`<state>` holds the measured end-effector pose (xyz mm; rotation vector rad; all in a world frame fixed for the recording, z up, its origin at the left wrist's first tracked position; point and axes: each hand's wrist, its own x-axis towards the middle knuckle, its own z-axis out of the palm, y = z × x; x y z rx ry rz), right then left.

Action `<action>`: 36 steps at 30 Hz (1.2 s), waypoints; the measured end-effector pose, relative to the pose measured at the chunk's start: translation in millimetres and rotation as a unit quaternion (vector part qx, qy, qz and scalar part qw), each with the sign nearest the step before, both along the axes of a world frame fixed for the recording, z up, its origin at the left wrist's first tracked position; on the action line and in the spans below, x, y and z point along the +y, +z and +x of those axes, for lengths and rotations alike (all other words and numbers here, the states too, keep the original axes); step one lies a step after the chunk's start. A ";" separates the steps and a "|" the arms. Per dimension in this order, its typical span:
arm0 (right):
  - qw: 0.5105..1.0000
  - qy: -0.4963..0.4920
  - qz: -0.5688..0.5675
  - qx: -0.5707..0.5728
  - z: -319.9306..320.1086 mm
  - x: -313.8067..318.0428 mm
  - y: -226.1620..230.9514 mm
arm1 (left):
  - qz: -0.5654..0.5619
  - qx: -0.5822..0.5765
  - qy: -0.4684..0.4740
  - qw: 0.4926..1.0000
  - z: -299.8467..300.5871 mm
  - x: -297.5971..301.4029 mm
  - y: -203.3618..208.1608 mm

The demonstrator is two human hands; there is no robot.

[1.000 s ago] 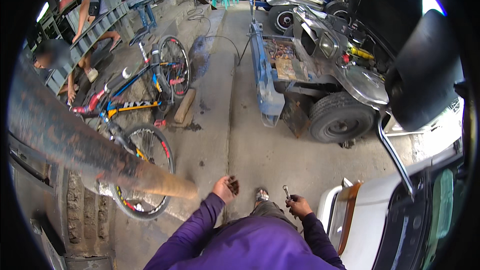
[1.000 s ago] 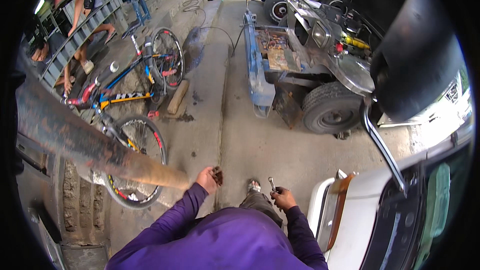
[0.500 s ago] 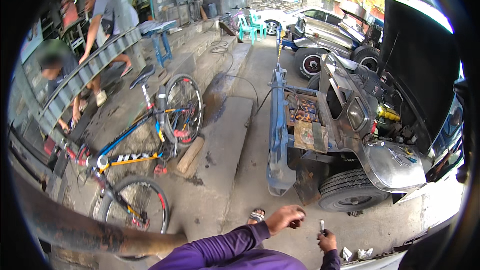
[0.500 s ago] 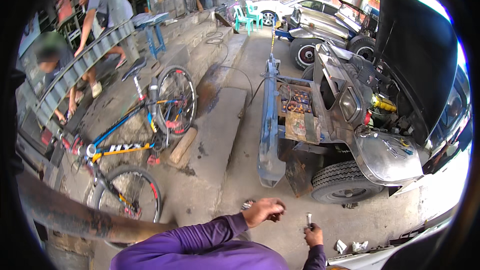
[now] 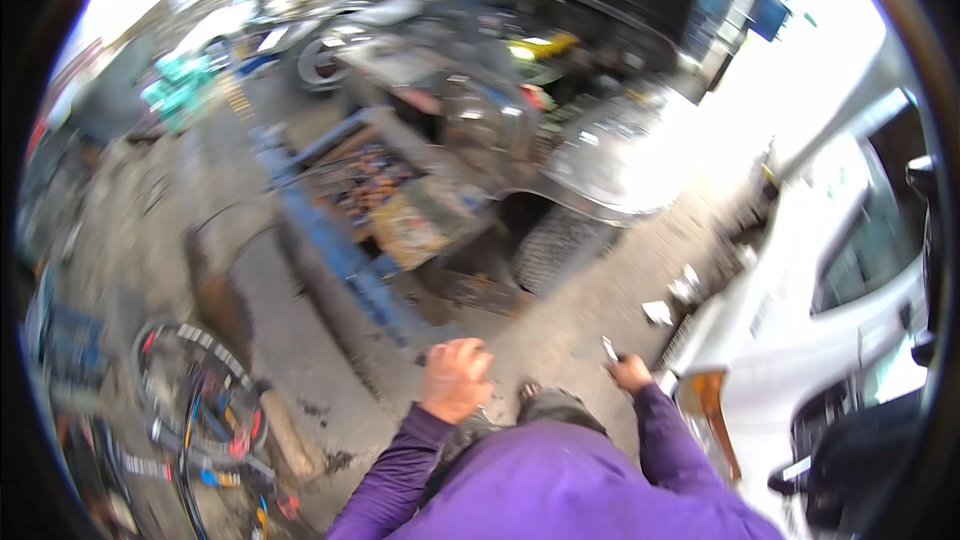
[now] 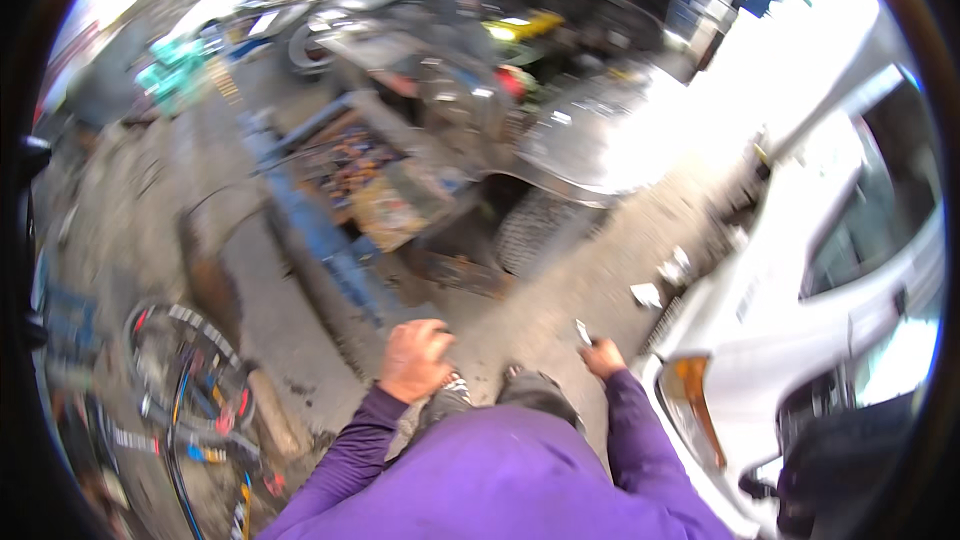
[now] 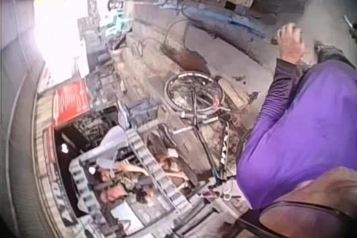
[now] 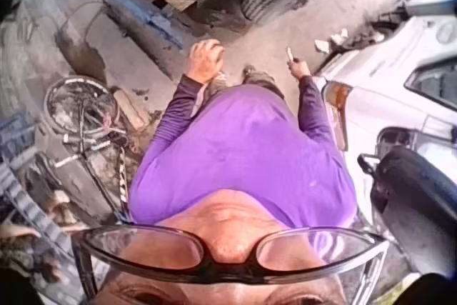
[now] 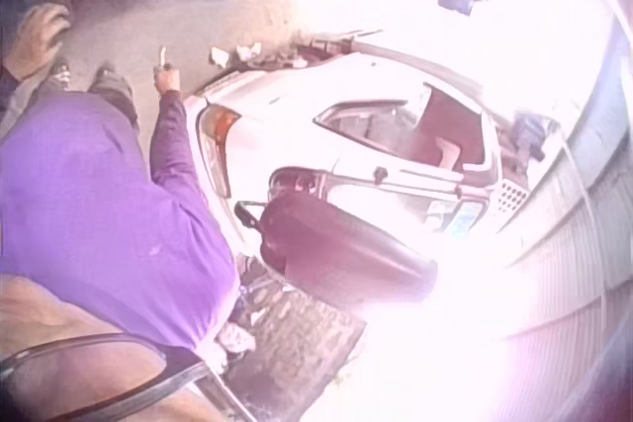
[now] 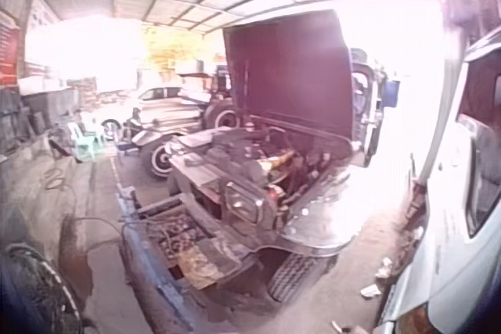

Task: The person walks through a workshop, then works on a truck engine with the hood open. They use pliers and a wrench to adjust components inside the engine bay, handling hoses and wires while tools rest on the hood.

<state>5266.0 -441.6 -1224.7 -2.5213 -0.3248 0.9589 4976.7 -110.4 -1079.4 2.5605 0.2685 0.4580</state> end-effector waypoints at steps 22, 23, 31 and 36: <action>0.967 -0.100 -0.044 -0.230 378.5 -73.4 -156.8 | -0.392 0.081 0.250 0.882 263.1 24.7 -47.4; 0.978 -0.086 -0.074 -0.174 418.3 -81.1 -156.7 | -0.375 0.067 0.263 0.886 300.6 21.0 -40.9; 0.888 -0.318 0.288 -0.167 583.6 -53.0 -40.7 | -0.186 -0.042 0.054 0.980 557.7 -2.9 17.5; 0.858 -0.302 0.412 -0.060 612.2 34.0 67.6 | -0.064 -0.095 0.064 0.991 660.1 19.6 -18.5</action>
